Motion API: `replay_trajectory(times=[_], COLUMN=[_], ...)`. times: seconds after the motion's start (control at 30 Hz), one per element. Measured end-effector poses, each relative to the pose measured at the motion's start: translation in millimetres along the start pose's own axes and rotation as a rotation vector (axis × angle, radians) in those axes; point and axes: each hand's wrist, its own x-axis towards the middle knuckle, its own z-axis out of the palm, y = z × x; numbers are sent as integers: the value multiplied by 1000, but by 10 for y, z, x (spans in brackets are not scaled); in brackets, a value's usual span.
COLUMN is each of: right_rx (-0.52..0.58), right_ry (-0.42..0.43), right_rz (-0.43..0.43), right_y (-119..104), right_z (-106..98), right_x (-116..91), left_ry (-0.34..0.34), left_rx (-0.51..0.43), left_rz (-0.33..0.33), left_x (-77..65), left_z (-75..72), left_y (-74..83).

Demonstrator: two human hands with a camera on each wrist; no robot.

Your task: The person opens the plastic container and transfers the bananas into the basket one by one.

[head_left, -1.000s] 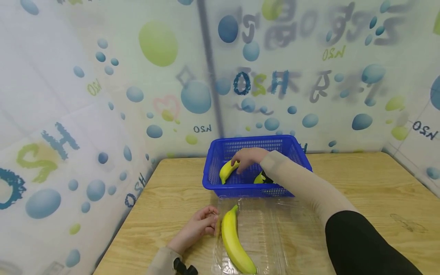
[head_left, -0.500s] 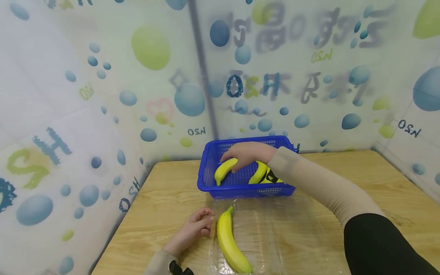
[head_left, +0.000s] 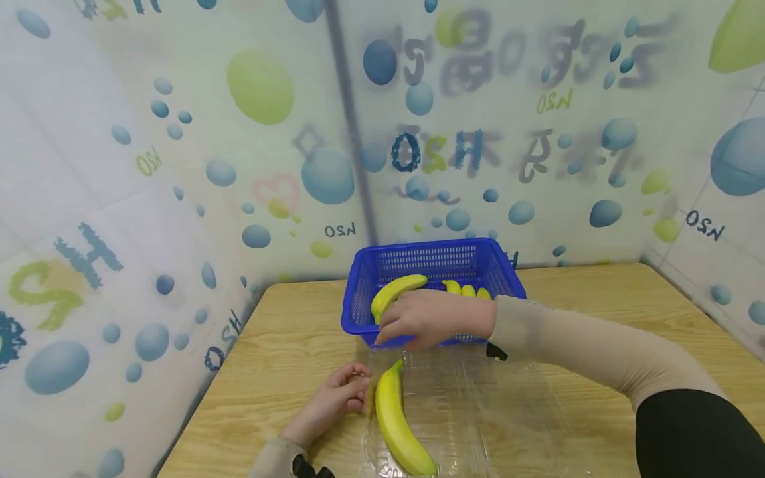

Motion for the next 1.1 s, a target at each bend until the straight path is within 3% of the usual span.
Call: replay_trajectory(times=[0.27,0.53,0.87,1.1], right_rx=[20,8,-114,-98], right_ry=[-40,-25,13,20], right_rz=[-118,-245,-319,-337], right_y=[-294,-474,-563,-579], right_z=[184,462,657,737], right_x=[-35,-27,27,59], left_ry=[-7,-10,-42,-59], left_rx=[13,2,-17,-17], left_rz=[-1,-4,50,63], left_x=[-7,1,6,23], left_z=[-25,-11,-24,-35], left_y=[-18,-45,-48,-59])
